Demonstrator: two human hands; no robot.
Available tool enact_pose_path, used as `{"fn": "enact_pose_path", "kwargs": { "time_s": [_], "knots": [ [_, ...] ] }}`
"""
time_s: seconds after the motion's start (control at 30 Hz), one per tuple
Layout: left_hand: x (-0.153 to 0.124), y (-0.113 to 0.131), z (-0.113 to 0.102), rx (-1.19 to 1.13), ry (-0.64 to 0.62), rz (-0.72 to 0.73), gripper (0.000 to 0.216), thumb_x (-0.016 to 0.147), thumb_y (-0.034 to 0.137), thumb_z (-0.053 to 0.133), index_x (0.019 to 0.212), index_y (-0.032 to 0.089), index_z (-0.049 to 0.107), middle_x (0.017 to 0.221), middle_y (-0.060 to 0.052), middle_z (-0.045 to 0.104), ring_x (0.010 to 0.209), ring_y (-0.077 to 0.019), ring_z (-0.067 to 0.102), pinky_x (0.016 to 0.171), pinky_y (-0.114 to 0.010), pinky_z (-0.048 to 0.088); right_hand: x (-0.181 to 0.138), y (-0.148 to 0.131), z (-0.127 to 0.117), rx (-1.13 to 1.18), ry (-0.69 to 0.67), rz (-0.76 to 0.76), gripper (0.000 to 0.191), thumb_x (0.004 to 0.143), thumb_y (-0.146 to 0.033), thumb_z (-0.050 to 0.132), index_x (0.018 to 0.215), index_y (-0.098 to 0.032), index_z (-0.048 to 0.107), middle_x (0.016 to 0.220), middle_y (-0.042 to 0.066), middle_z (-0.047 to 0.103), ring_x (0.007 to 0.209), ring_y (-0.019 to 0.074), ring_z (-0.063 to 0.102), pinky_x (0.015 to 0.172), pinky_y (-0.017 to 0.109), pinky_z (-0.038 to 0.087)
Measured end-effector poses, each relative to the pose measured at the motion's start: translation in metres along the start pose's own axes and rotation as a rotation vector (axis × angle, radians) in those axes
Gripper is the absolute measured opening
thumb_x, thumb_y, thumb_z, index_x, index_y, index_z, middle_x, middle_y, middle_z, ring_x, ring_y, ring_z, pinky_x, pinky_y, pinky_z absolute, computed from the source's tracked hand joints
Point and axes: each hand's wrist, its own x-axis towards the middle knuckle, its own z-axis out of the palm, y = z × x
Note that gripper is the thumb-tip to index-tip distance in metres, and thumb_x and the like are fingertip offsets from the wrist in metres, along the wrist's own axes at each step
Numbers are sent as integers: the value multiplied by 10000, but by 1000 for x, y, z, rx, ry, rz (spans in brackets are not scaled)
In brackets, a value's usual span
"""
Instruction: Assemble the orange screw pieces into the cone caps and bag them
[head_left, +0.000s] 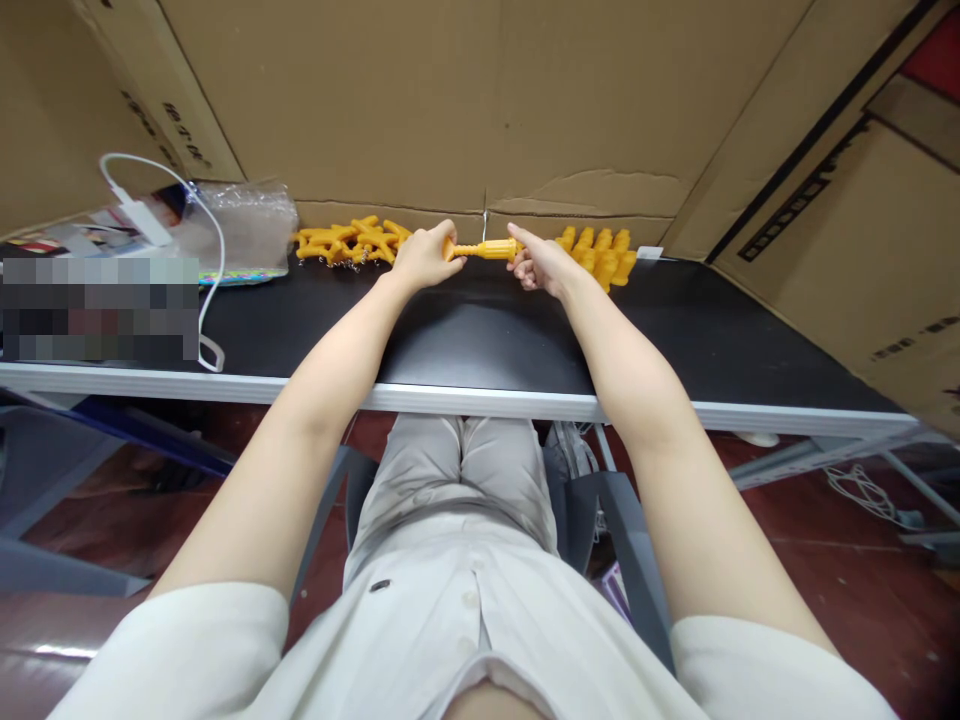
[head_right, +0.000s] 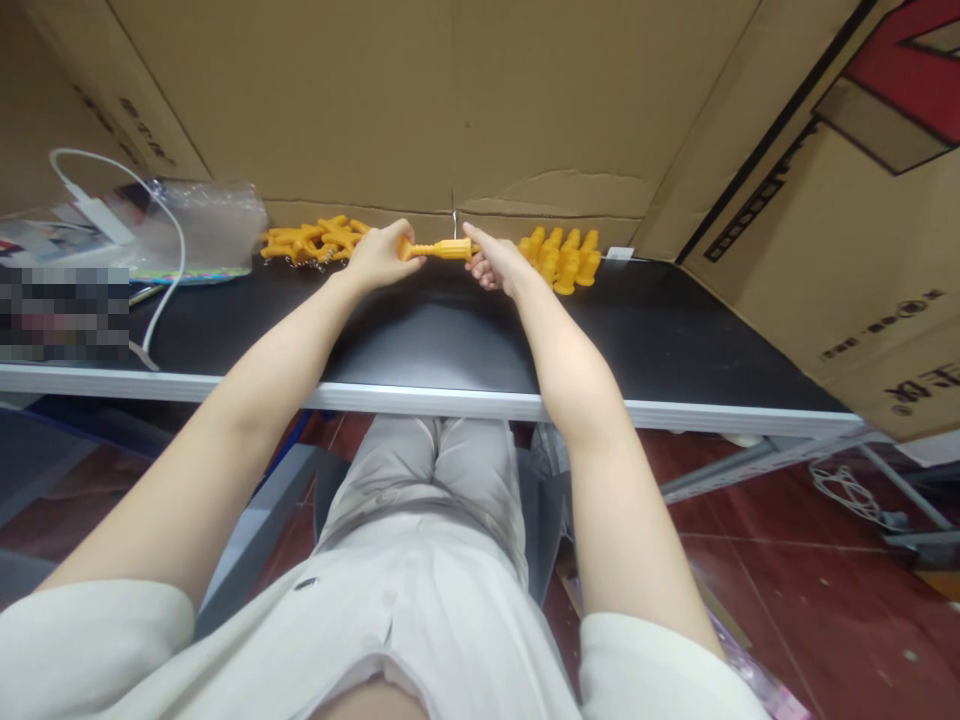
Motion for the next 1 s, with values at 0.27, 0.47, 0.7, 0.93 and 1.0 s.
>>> {"fn": "enact_pose_path", "kwargs": {
  "time_s": [0.27,0.47,0.7,0.93,1.0],
  "knots": [
    [-3,7,-6,4,-44,-59,424,885,354,698,1296,252,703,1147,-115,790,1255,-414,721,1157,-556,525,3,2,-9,15,-52,38,779,929,-991,562,843,-224,669,500,16,575,362,106,452,352,206,312],
    [-3,3,-5,-13,-18,-37,429,868,348,701,1289,263,706,1133,-104,808,1251,-409,735,1140,-538,537,-6,0,-21,116,-126,-81,462,941,-606,901,980,-203,680,889,52,797,633,142,743,538,212,552],
    [0,-1,-2,-4,-19,-13,475,875,365,693,1337,258,710,1174,-93,815,1246,-396,734,1124,-508,539,-10,-4,-15,124,-69,-74,333,1031,-454,850,947,-182,677,773,36,762,554,97,669,504,174,497],
    [-3,3,-6,36,-61,-32,499,909,390,680,1379,227,702,1210,-107,807,1256,-387,722,1138,-495,515,-14,-9,-9,145,11,0,342,1084,-463,769,911,-194,646,685,32,730,511,103,633,487,177,460],
    [-3,4,-6,31,-60,-38,495,907,379,685,1378,228,701,1209,-107,805,1254,-391,720,1133,-497,512,-14,-9,-9,146,18,9,352,1074,-466,782,896,-200,636,687,34,735,513,107,637,490,180,459]
  ]
}}
